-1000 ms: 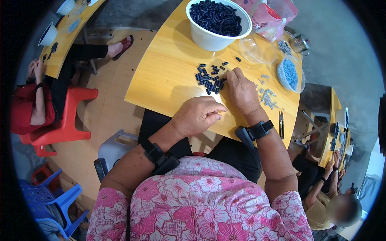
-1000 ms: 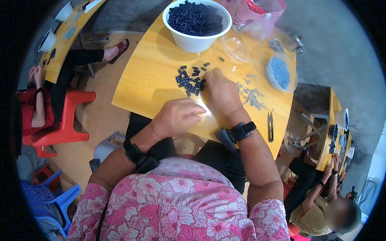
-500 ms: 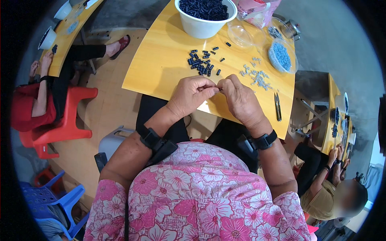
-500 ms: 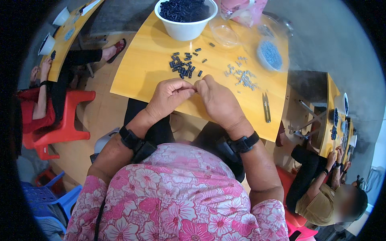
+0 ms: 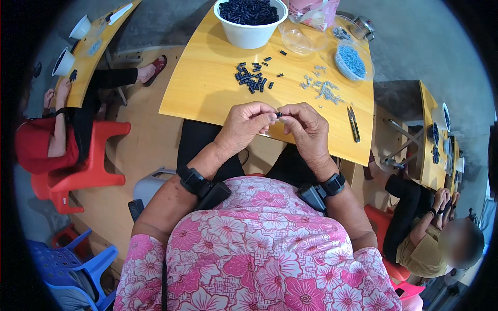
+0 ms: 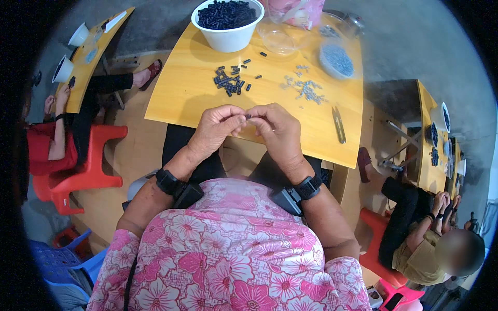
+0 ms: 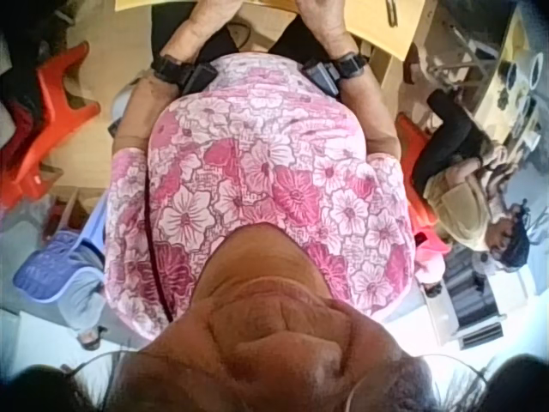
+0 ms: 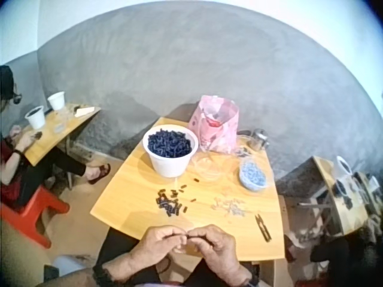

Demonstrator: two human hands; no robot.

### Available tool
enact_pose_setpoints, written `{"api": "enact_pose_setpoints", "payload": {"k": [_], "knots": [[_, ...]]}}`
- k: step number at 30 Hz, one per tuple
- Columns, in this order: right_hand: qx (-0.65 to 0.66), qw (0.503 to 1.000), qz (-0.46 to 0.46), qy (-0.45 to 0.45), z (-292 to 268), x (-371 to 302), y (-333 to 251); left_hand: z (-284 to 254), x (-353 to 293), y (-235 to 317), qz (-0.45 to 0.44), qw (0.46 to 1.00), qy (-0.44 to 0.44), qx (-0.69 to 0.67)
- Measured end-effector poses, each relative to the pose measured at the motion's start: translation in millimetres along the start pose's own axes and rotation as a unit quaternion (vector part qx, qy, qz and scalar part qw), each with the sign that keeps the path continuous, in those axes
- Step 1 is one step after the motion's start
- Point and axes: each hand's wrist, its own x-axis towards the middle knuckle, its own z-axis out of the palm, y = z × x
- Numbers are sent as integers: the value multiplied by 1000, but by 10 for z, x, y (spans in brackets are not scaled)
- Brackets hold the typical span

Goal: Manually assembling small black plastic components by hand at a workbench.

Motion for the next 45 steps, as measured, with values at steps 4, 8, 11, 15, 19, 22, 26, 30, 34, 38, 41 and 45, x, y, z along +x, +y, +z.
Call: {"api": "enact_pose_setpoints", "payload": {"k": [4, 8, 11, 15, 19, 22, 26, 30, 34, 38, 41, 45], "knots": [[-41, 999, -34, 12, -44, 9, 161, 6, 24, 18, 0, 1000, -24, -1], [-44, 998, -33, -1, -52, 12, 174, -29, 58, 86, -12, 997, -50, 57], [-65, 997, -35, 0, -115, 11, 184, -22, 148, 91, 8, 989, -59, 136], [-207, 974, -72, 60, -379, 50, 298, -32, 232, 7, 77, 970, -36, 226], [-354, 920, -61, 159, -643, 103, 401, -55, 260, -35, 87, 972, -25, 218], [-373, 915, -16, 151, -748, 134, 489, -53, 263, -26, 83, 973, -23, 214], [-393, 909, -29, 139, -766, 150, 537, -48, 265, 11, 63, 974, -35, 216], [-387, 912, -39, 132, -745, 149, 531, -62, 262, 11, 64, 971, -43, 226], [-413, 902, -43, 116, -724, 147, 515, -58, 265, -20, 83, 969, -30, 229], [-516, 854, -27, 61, -697, 148, 536, -60, 266, -41, 87, 971, -29, 219], [-538, 840, -31, 60, -676, 134, 602, -54, 264, -52, 77, 974, -24, 210], [-533, 843, -55, 47, -679, 152, 619, -58, 259, -70, 74, 977, -27, 196]]}}
